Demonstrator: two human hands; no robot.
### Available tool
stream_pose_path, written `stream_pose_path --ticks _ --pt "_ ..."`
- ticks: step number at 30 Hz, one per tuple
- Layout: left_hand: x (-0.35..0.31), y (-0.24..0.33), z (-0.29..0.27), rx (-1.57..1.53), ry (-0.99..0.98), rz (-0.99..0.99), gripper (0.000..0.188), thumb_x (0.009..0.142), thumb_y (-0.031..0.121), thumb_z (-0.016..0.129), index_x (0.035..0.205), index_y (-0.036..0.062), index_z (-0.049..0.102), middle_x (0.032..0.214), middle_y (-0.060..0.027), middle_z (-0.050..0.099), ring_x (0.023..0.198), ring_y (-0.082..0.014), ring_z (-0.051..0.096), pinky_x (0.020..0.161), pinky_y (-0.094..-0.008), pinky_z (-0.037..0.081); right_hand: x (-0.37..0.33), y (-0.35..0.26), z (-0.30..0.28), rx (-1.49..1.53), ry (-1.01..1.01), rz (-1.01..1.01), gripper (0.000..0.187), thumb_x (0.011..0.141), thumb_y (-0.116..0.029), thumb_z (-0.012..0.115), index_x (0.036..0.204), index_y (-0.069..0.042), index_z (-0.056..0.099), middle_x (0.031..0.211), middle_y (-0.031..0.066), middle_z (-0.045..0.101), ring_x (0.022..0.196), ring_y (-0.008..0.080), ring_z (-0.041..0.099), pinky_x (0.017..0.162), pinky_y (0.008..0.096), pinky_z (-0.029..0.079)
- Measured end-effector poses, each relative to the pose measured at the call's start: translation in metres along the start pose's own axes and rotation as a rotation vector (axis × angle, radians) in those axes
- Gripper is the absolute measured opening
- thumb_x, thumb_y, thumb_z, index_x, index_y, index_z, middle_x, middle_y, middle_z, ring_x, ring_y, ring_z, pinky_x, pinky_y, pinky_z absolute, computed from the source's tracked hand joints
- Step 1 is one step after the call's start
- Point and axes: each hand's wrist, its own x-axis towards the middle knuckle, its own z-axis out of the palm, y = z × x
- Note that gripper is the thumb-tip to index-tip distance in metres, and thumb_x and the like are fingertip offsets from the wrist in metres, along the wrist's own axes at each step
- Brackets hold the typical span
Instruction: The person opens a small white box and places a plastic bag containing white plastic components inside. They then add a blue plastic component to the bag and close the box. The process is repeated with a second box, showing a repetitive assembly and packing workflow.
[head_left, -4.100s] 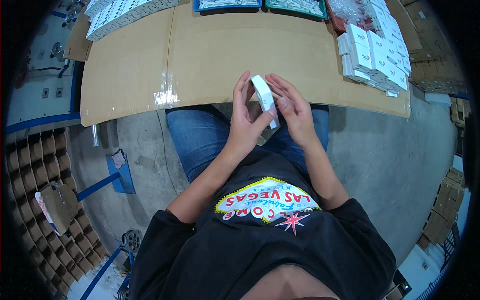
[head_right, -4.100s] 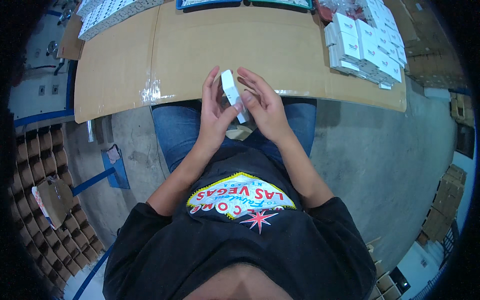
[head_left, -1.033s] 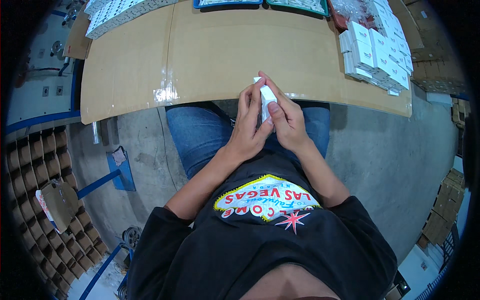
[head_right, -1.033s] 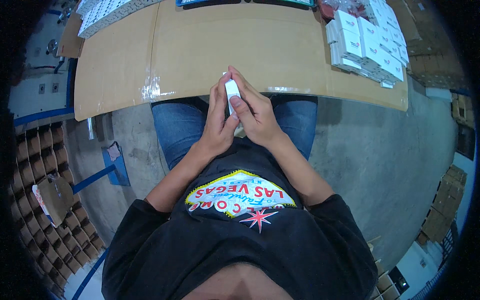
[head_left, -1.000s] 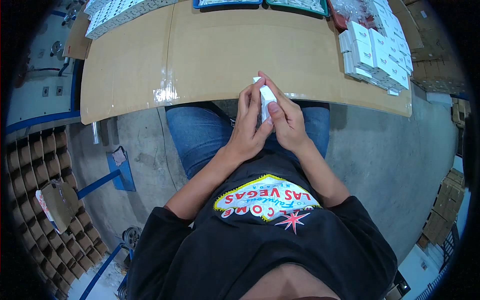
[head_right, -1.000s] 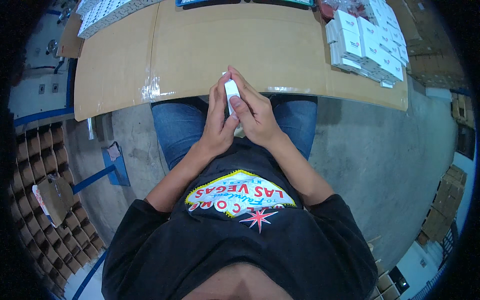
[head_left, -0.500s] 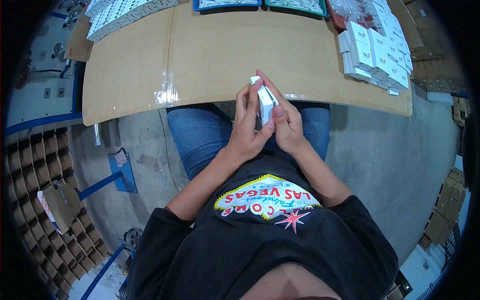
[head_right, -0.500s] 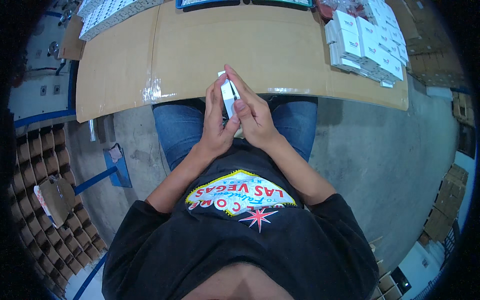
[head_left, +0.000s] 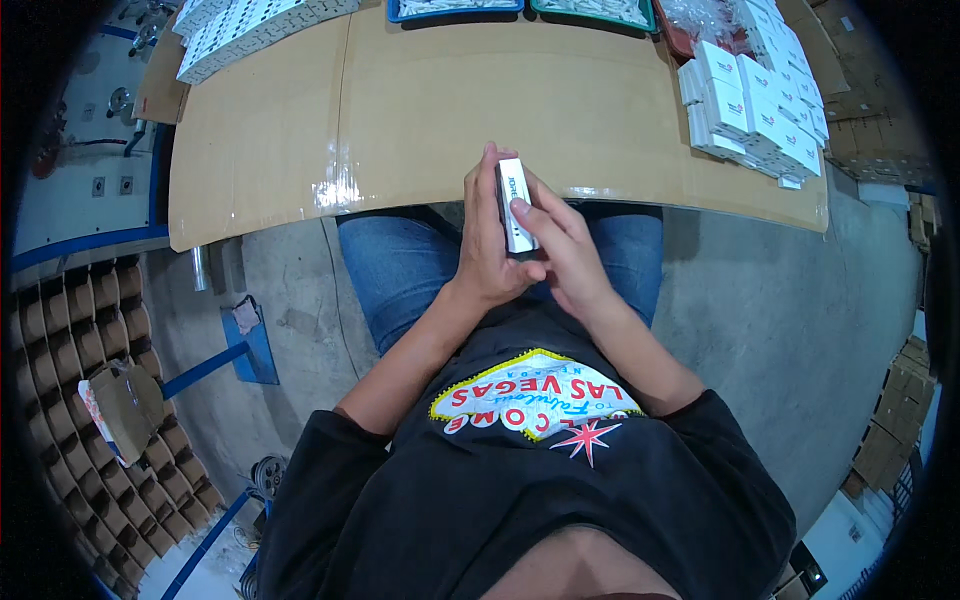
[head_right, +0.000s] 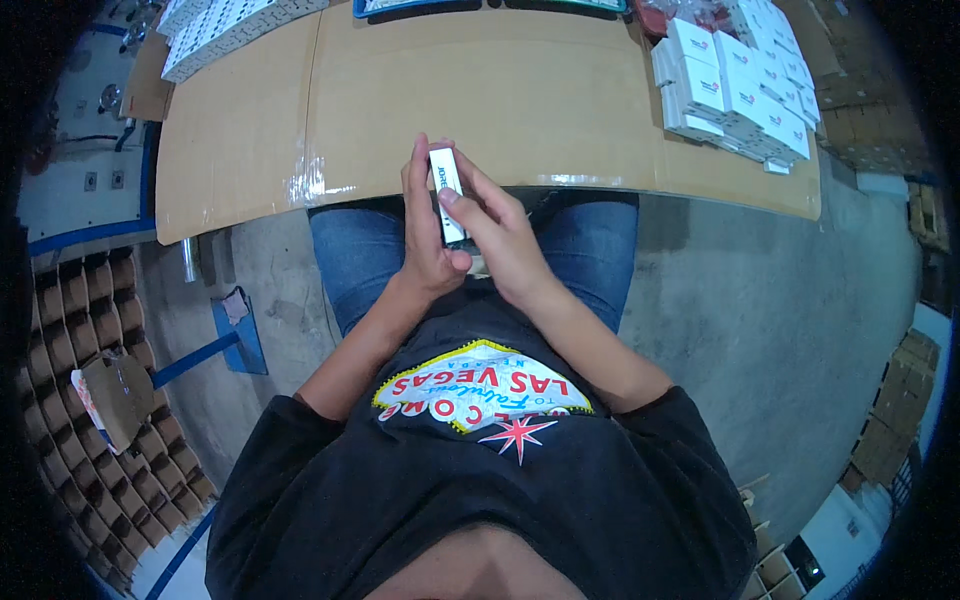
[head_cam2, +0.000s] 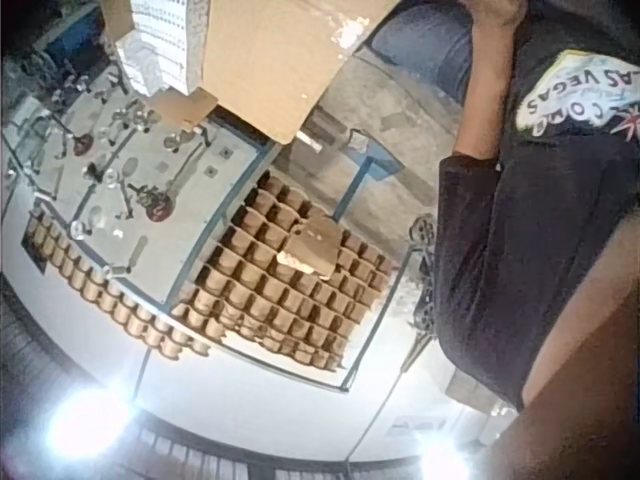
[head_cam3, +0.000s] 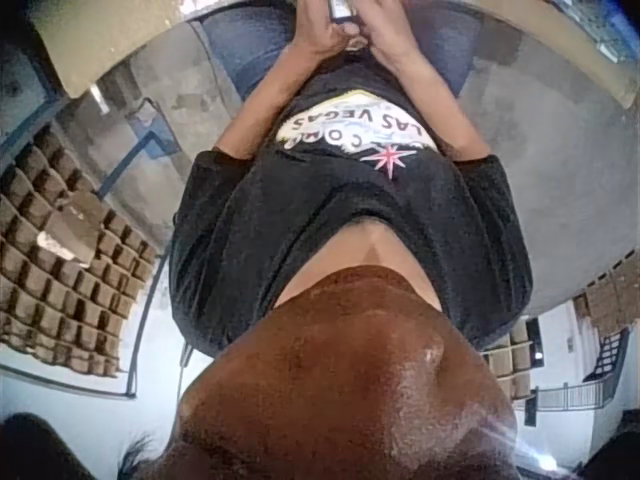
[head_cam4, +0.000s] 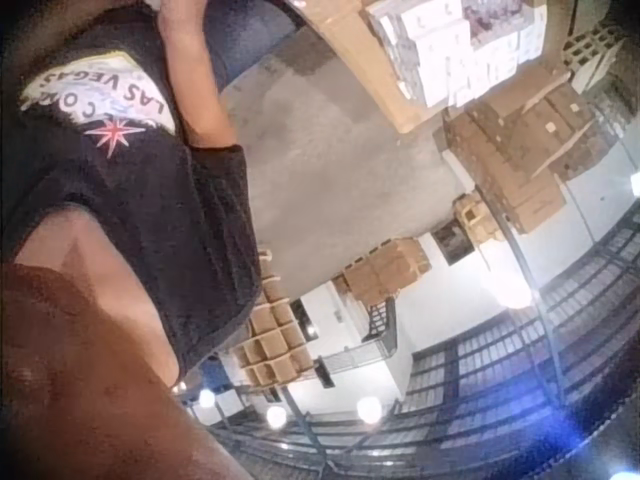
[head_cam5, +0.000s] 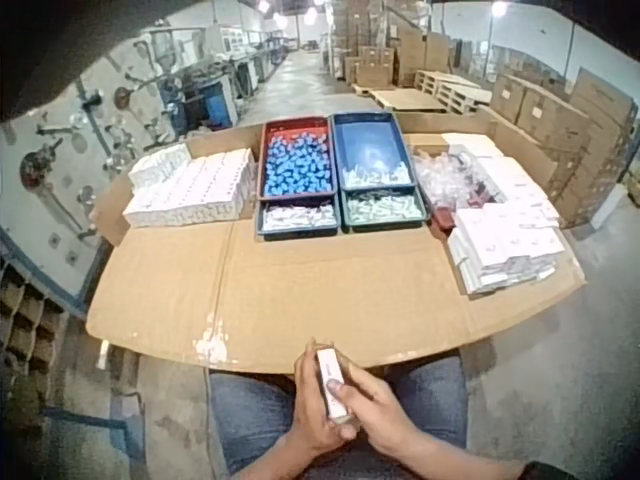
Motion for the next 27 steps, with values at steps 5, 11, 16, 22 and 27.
stream_pose_path --ticks 5,11,16,22,27 --pt "0.003 -0.014 0.001 0.086 0.083 0.105 0.118 0.083 0.089 0.041 0.147 -0.0101 0.036 0.132 -0.0239 0.051 0.121 -0.0351 0.053 0.103 -0.0452 0.043 0.000 0.007 0.014 -0.073 0.078 -0.078 0.048 0.105 -0.026 0.059 0.143 0.003 0.051 0.125 0.0077 0.064 0.113 0.0126 0.058 0.097 0.0274 0.047" --pt "-0.001 -0.009 -0.002 0.033 0.140 0.143 0.104 0.089 0.078 0.046 0.139 -0.0118 0.042 0.132 -0.0276 0.051 0.121 -0.0392 0.053 0.102 -0.0479 0.044 -0.008 0.007 0.019 -0.270 0.031 -0.167 0.043 0.109 -0.034 0.051 0.131 0.002 0.059 0.102 0.0012 0.064 0.093 0.0066 0.055 0.083 0.0238 0.047" --pt "-0.003 -0.001 0.000 -0.017 0.187 0.145 0.095 0.090 0.072 0.046 0.135 -0.0112 0.046 0.128 -0.0276 0.053 0.120 -0.0411 0.053 0.106 -0.0509 0.042 -0.015 0.009 0.019 -0.376 0.011 -0.239 0.042 0.111 -0.035 0.042 0.124 0.001 0.058 0.093 0.0015 0.063 0.085 0.0061 0.053 0.075 0.0245 0.046" --pt "-0.003 0.004 -0.001 0.000 0.170 0.170 0.098 0.088 0.079 0.042 0.134 -0.0072 0.047 0.127 -0.0247 0.055 0.122 -0.0415 0.053 0.113 -0.0567 0.035 -0.022 0.004 0.017 -0.489 0.016 -0.232 0.049 0.111 -0.030 0.040 0.148 0.002 0.047 0.096 0.0099 0.069 0.086 0.0103 0.060 0.079 0.0285 0.050" --pt "-0.005 0.001 -0.002 0.017 0.182 0.200 0.101 0.087 0.082 0.041 0.135 -0.0063 0.045 0.127 -0.0247 0.054 0.123 -0.0409 0.053 0.113 -0.0577 0.034 -0.026 0.002 0.021 -0.489 0.012 -0.275 0.050 0.111 -0.031 0.039 0.148 0.002 0.047 0.099 0.0113 0.069 0.088 0.0117 0.061 0.080 0.0291 0.051"
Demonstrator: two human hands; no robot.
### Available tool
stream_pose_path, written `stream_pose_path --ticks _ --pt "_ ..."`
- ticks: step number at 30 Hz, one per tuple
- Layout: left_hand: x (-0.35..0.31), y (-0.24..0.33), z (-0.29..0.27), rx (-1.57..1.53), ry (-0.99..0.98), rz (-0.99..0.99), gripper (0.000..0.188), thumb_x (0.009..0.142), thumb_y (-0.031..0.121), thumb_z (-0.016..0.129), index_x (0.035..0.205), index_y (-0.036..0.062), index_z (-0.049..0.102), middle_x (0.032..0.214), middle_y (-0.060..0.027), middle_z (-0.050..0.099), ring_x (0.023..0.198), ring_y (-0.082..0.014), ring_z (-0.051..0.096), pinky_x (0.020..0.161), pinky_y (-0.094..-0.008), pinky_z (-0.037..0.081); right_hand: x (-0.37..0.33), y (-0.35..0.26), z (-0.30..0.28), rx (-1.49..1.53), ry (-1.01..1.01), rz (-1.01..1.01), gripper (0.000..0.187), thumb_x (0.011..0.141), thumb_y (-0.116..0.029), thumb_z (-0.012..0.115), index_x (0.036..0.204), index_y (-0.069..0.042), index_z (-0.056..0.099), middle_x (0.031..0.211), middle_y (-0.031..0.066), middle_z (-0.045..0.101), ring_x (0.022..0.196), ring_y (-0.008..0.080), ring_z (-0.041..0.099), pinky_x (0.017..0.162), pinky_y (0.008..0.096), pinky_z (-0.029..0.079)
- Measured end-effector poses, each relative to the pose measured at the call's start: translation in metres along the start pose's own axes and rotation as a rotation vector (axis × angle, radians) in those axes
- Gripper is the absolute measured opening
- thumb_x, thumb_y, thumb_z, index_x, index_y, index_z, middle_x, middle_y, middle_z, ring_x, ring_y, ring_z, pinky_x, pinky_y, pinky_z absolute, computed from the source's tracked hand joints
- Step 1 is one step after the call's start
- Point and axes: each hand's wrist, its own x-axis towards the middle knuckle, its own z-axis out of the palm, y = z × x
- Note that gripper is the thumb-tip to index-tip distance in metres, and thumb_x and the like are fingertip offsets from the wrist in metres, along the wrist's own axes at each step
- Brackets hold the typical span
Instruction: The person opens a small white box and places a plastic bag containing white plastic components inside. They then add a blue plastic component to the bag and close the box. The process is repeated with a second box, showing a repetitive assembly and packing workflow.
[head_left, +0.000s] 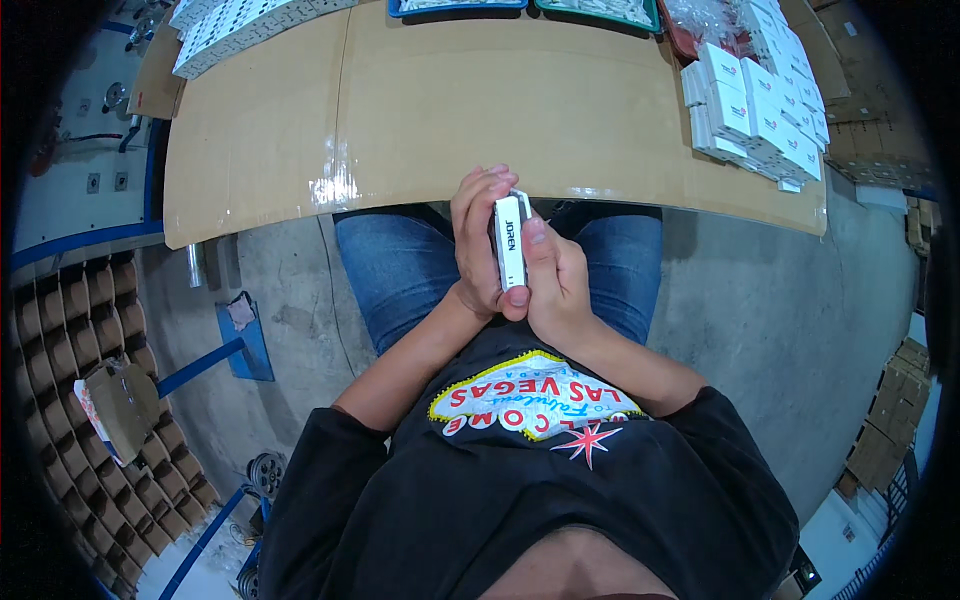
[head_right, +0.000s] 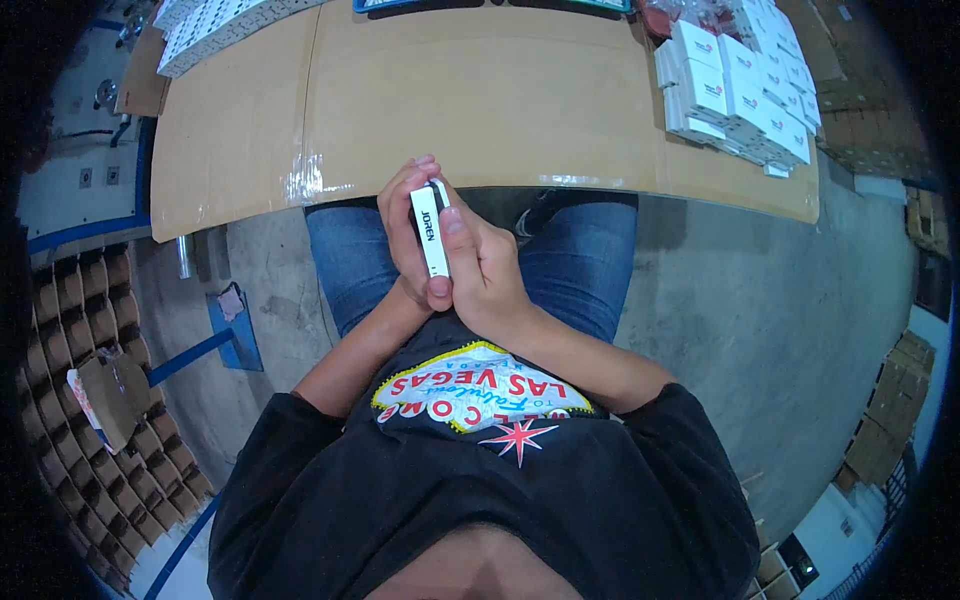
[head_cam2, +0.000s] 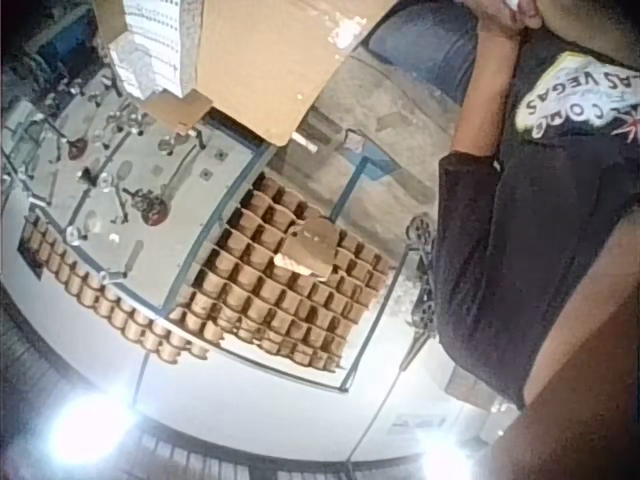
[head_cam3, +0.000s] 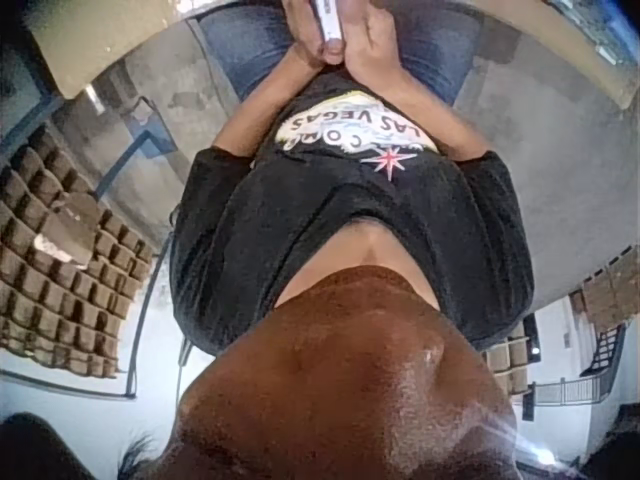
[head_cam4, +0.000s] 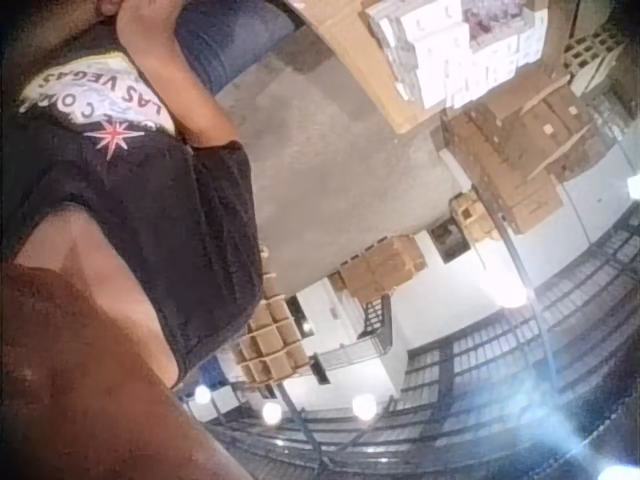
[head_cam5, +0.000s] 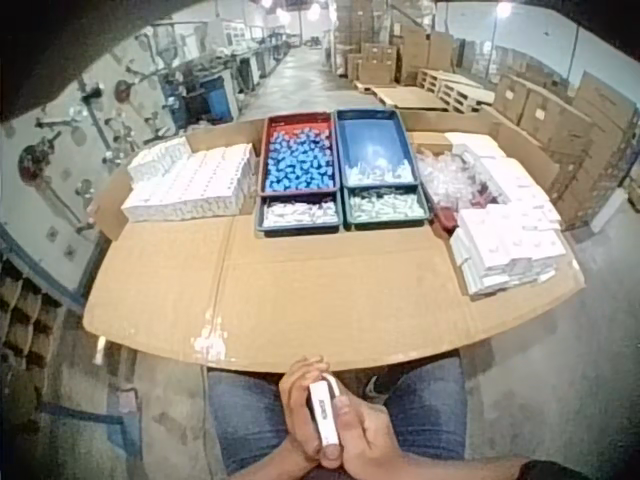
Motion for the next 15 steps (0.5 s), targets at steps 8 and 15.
stream_pose_path --ticks 8,15 --pt "0.001 0.002 0.006 -0.229 0.054 -0.327 0.118 0.081 0.093 0.035 0.149 -0.0032 0.028 0.146 -0.0217 0.040 0.131 -0.0281 0.045 0.111 -0.0425 0.036 0.005 0.011 0.003 0.119 -0.023 0.003 0.061 0.112 -0.036 0.036 0.155 0.007 0.030 0.143 0.0210 0.053 0.130 0.0203 0.051 0.109 0.0328 0.038" --pt "0.021 0.021 0.001 -0.501 0.164 -0.625 0.093 0.096 0.073 0.031 0.151 -0.0010 0.029 0.143 -0.0183 0.046 0.135 -0.0259 0.043 0.114 -0.0378 0.030 0.007 0.026 -0.013 0.362 -0.206 0.095 0.055 0.107 -0.017 0.045 0.156 0.004 0.030 0.162 0.0210 0.031 0.150 0.0281 0.032 0.121 0.0367 0.026"
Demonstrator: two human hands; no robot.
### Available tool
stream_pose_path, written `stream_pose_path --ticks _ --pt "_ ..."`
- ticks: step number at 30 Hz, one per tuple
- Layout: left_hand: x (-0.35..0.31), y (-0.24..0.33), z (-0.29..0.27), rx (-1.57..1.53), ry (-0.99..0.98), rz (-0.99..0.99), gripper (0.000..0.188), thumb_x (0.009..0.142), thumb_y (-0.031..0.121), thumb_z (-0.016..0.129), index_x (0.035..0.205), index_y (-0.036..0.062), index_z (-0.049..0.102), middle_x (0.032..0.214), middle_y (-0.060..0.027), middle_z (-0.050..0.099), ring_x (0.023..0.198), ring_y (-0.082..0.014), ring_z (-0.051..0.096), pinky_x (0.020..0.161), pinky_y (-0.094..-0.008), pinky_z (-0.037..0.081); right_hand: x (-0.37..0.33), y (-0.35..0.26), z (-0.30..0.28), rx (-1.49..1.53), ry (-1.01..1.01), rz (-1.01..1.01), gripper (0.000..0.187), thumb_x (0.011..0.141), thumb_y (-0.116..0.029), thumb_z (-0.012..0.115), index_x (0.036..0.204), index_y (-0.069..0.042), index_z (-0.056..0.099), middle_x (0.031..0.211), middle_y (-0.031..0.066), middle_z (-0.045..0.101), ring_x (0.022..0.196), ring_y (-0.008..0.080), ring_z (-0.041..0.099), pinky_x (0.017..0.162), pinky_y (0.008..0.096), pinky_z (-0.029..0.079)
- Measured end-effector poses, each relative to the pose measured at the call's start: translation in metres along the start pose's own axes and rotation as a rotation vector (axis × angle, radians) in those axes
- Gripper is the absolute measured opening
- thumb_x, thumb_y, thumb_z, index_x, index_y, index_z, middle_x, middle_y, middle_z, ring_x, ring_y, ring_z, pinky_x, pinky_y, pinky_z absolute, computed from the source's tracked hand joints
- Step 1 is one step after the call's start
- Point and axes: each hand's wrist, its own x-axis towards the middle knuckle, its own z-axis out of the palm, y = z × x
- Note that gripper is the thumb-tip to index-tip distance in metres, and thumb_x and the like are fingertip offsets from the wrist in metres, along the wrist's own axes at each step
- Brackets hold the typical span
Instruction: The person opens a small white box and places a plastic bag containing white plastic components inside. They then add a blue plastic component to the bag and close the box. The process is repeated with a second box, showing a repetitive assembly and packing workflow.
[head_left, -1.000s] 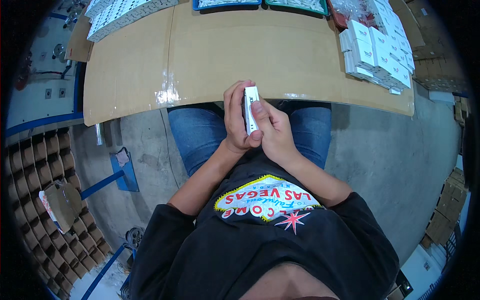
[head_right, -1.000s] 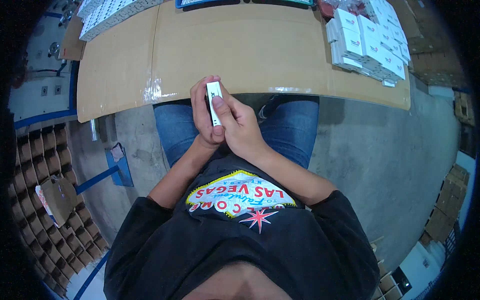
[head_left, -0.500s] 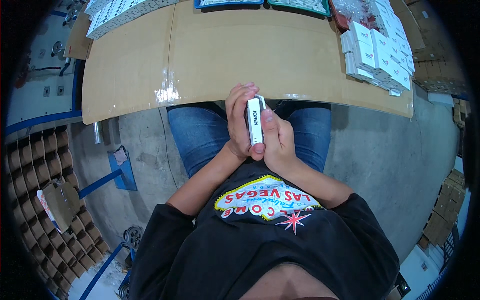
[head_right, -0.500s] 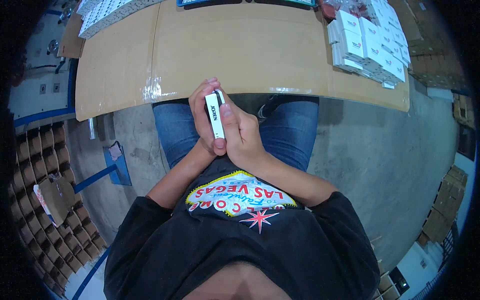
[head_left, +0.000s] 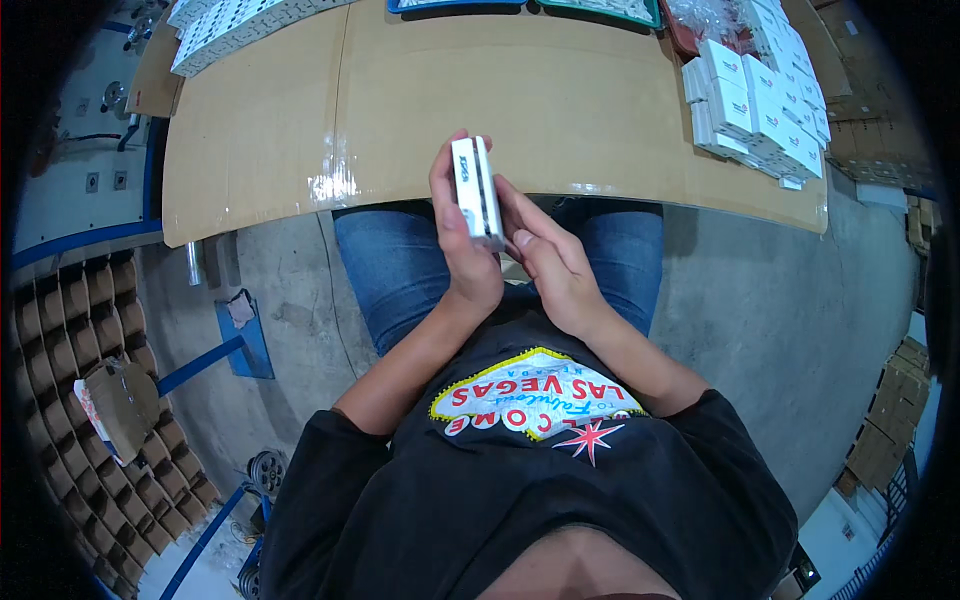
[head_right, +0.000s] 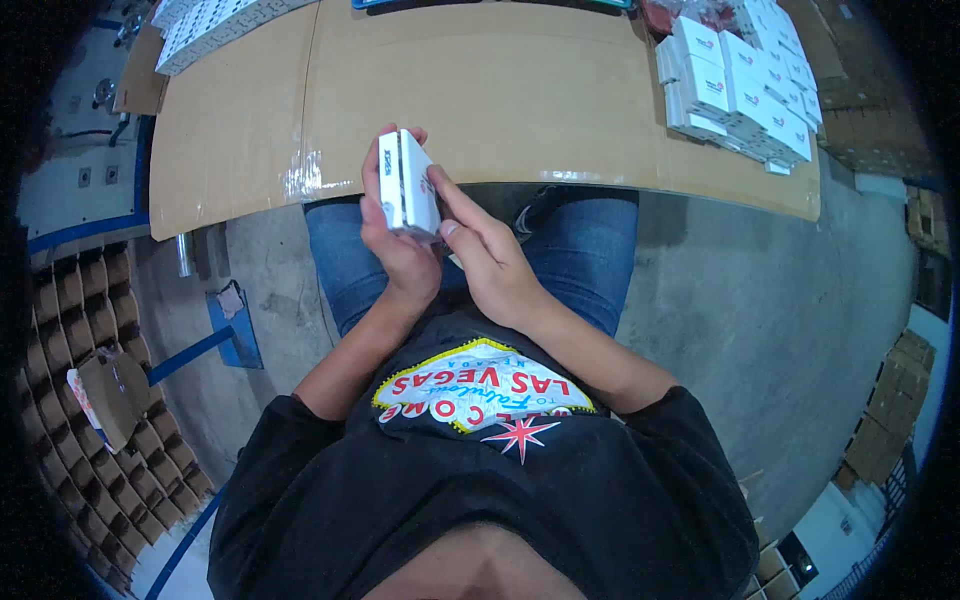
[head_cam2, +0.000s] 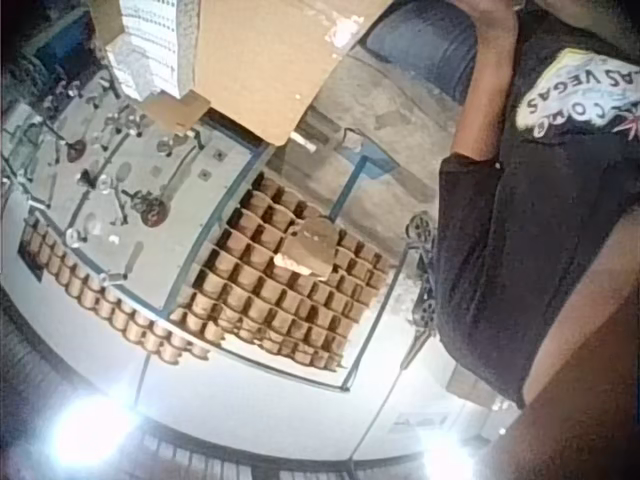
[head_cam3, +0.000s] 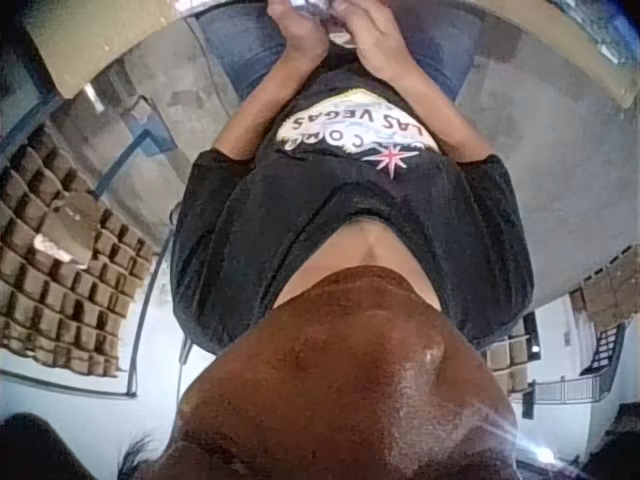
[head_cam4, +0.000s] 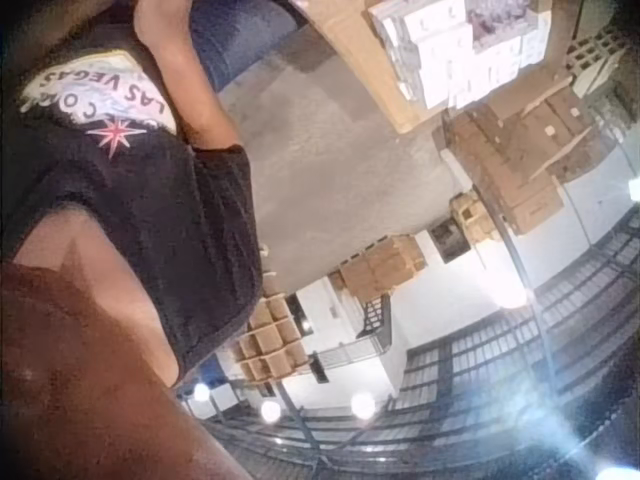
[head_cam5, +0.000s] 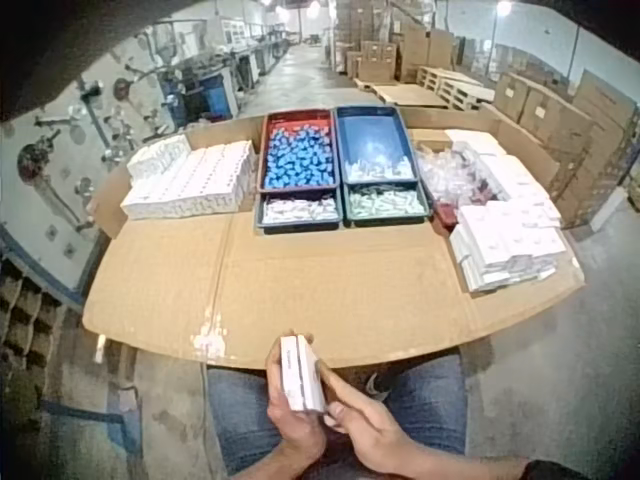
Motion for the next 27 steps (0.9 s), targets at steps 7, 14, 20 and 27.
stream_pose_path --ticks 7,14,20,27 --pt "0.022 0.017 0.000 -0.423 0.227 -0.452 0.079 0.104 0.065 0.018 0.150 0.0051 0.040 0.136 -0.0180 0.056 0.130 -0.0316 0.052 0.113 -0.0433 0.038 0.006 0.000 -0.010 -0.646 0.038 -0.134 0.059 0.092 -0.017 0.071 0.148 -0.012 0.052 0.156 0.0243 0.038 0.145 0.0343 0.039 0.117 0.0426 0.034" --pt "0.017 0.020 -0.007 -0.688 0.012 -0.706 0.073 0.104 0.063 0.025 0.151 0.0093 0.038 0.128 -0.0170 0.058 0.119 -0.0323 0.060 0.101 -0.0482 0.051 0.018 0.000 -0.029 -0.728 0.166 -0.346 0.055 0.081 -0.029 0.084 0.124 -0.004 0.062 0.154 0.0239 0.043 0.142 0.0395 0.043 0.114 0.0456 0.038" --pt "0.004 0.016 0.009 -0.455 -0.036 -0.833 0.065 0.105 0.060 0.034 0.145 0.0101 0.044 0.134 -0.0121 0.056 0.127 -0.0255 0.056 0.108 -0.0423 0.045 0.025 -0.010 -0.035 -0.956 0.128 -0.462 0.058 0.085 -0.034 0.079 0.129 -0.003 0.060 0.149 0.0232 0.049 0.141 0.0409 0.045 0.114 0.0486 0.038" --pt "-0.006 0.012 0.018 -0.447 -0.086 -0.819 0.063 0.104 0.063 0.038 0.141 0.0121 0.046 0.127 -0.0071 0.057 0.120 -0.0197 0.057 0.101 -0.0377 0.048 0.025 -0.002 -0.045 -1.035 0.069 -0.623 0.053 0.100 -0.031 0.057 0.137 0.007 0.055 0.141 0.0278 0.055 0.130 0.0419 0.056 0.107 0.0448 0.045"
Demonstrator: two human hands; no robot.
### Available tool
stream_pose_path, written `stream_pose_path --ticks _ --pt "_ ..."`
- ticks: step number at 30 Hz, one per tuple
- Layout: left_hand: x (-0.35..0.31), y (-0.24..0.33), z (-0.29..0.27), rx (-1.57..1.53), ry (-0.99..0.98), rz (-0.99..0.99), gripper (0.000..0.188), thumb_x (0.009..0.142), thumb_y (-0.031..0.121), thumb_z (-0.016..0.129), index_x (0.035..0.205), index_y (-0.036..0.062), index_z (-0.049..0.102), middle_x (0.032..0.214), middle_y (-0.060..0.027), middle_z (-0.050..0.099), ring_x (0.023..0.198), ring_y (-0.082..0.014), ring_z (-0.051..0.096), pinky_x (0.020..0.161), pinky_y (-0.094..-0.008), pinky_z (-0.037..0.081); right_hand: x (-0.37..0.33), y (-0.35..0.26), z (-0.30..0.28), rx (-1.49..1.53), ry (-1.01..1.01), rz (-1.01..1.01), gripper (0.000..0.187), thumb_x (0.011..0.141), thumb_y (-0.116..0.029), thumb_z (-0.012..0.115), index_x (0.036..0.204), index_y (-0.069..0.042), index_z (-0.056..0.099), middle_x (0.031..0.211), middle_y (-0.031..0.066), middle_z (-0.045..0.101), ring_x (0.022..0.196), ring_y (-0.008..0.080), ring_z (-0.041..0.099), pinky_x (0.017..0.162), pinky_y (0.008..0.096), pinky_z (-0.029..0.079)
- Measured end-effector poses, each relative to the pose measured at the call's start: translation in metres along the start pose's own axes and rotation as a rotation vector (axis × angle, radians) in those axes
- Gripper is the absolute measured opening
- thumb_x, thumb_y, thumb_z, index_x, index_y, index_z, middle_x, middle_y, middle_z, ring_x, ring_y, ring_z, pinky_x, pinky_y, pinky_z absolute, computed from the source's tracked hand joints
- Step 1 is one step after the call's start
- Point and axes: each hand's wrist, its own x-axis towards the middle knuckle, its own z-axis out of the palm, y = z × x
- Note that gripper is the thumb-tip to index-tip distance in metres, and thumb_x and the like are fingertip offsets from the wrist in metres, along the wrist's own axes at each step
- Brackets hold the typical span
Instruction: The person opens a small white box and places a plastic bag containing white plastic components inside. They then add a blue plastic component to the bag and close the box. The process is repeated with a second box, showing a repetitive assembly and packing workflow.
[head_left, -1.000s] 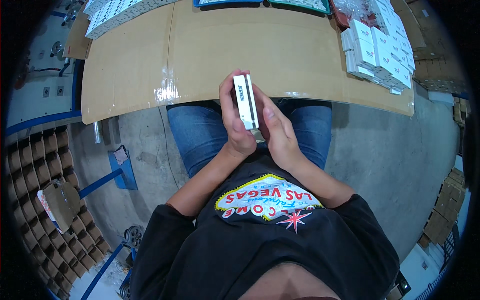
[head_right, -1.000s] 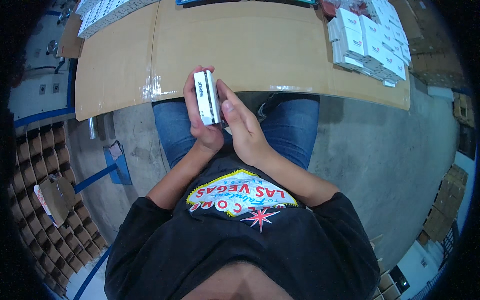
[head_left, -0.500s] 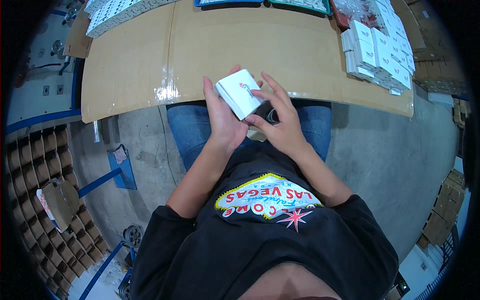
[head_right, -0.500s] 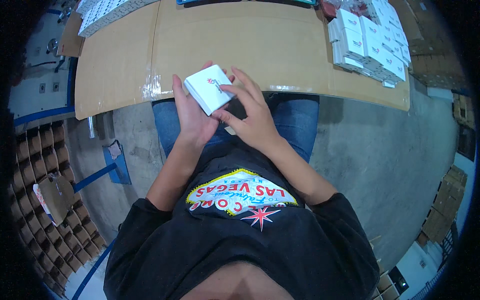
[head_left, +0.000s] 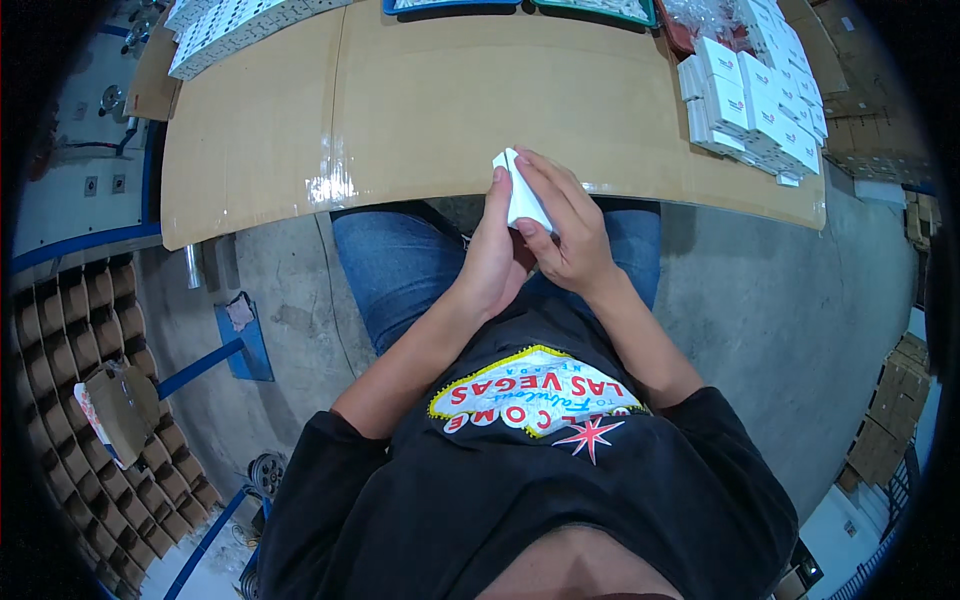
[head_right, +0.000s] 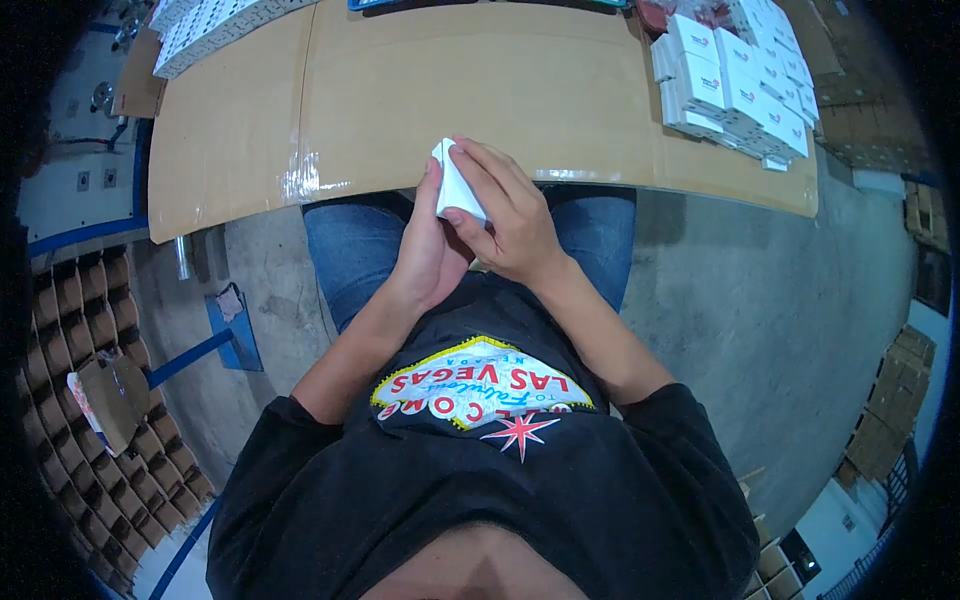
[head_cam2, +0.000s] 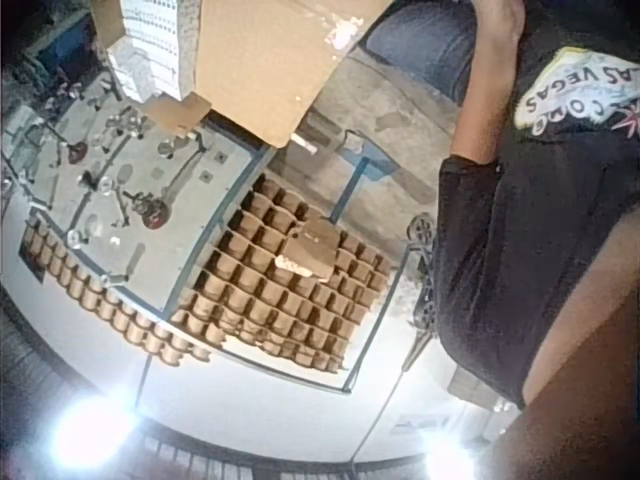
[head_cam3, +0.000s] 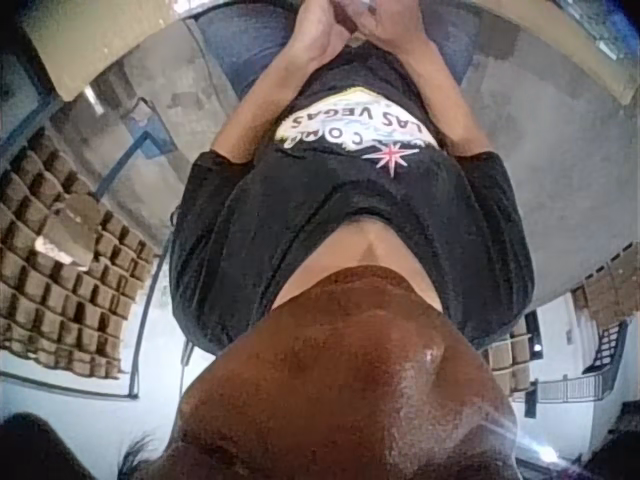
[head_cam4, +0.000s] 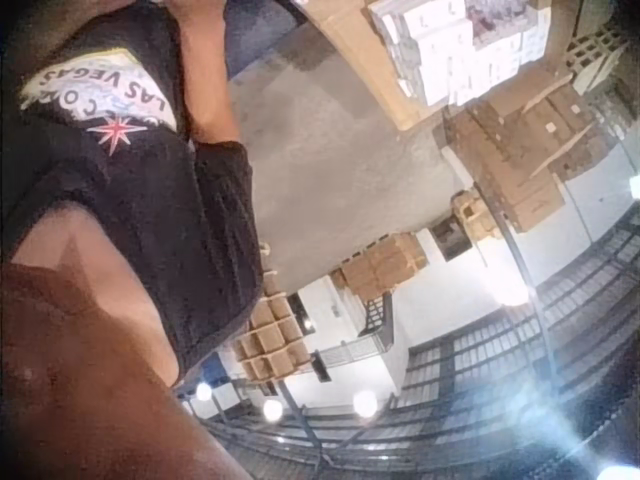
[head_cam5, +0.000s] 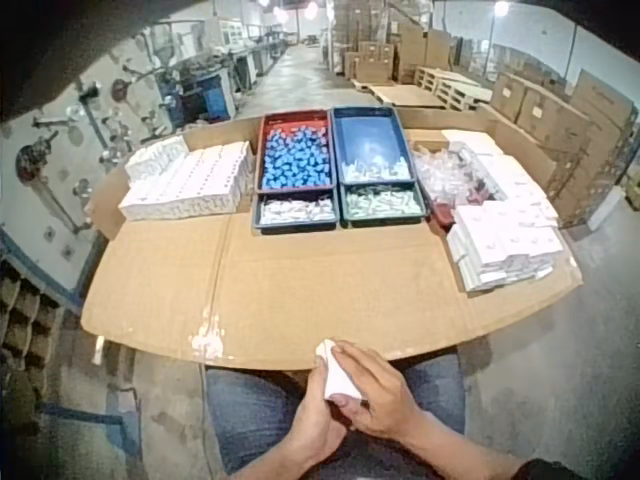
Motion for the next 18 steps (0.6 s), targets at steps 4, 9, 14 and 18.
stream_pose_path --ticks 4,9,14,18 --pt "-0.0028 -0.0007 0.0010 -0.018 0.003 -0.006 0.062 0.105 0.061 0.038 0.144 0.0129 0.045 0.130 -0.0063 0.056 0.124 -0.0198 0.055 0.106 -0.0391 0.045 0.0009 -0.0004 0.0037 0.019 0.084 -0.052 0.050 0.097 -0.027 0.063 0.132 0.009 0.058 0.132 0.0289 0.061 0.121 0.0438 0.061 0.101 0.0444 0.050" --pt "-0.0054 0.0019 0.0015 -0.021 0.037 -0.001 0.059 0.106 0.059 0.035 0.141 0.0125 0.047 0.129 -0.0066 0.056 0.123 -0.0198 0.055 0.106 -0.0389 0.044 0.0017 -0.0032 0.0036 0.030 0.061 -0.055 0.048 0.099 -0.025 0.061 0.132 0.010 0.057 0.131 0.0288 0.062 0.121 0.0437 0.061 0.102 0.0443 0.050" --pt "-0.0034 0.0006 0.0024 -0.037 -0.003 0.020 0.055 0.108 0.056 0.031 0.137 0.0123 0.048 0.126 -0.0071 0.057 0.120 -0.0192 0.057 0.104 -0.0386 0.046 0.0006 -0.0015 0.0039 0.163 0.069 0.027 0.046 0.100 -0.025 0.059 0.133 0.008 0.058 0.132 0.0272 0.062 0.122 0.0432 0.061 0.104 0.0445 0.048" --pt "-0.0042 -0.0014 0.0041 -0.013 0.052 0.019 0.057 0.107 0.058 0.031 0.137 0.0127 0.048 0.126 -0.0070 0.057 0.121 -0.0191 0.057 0.104 -0.0390 0.046 -0.0015 0.0015 0.0043 0.180 0.060 0.018 0.045 0.101 -0.024 0.057 0.133 0.008 0.058 0.134 0.0273 0.061 0.123 0.0433 0.060 0.105 0.0443 0.048"
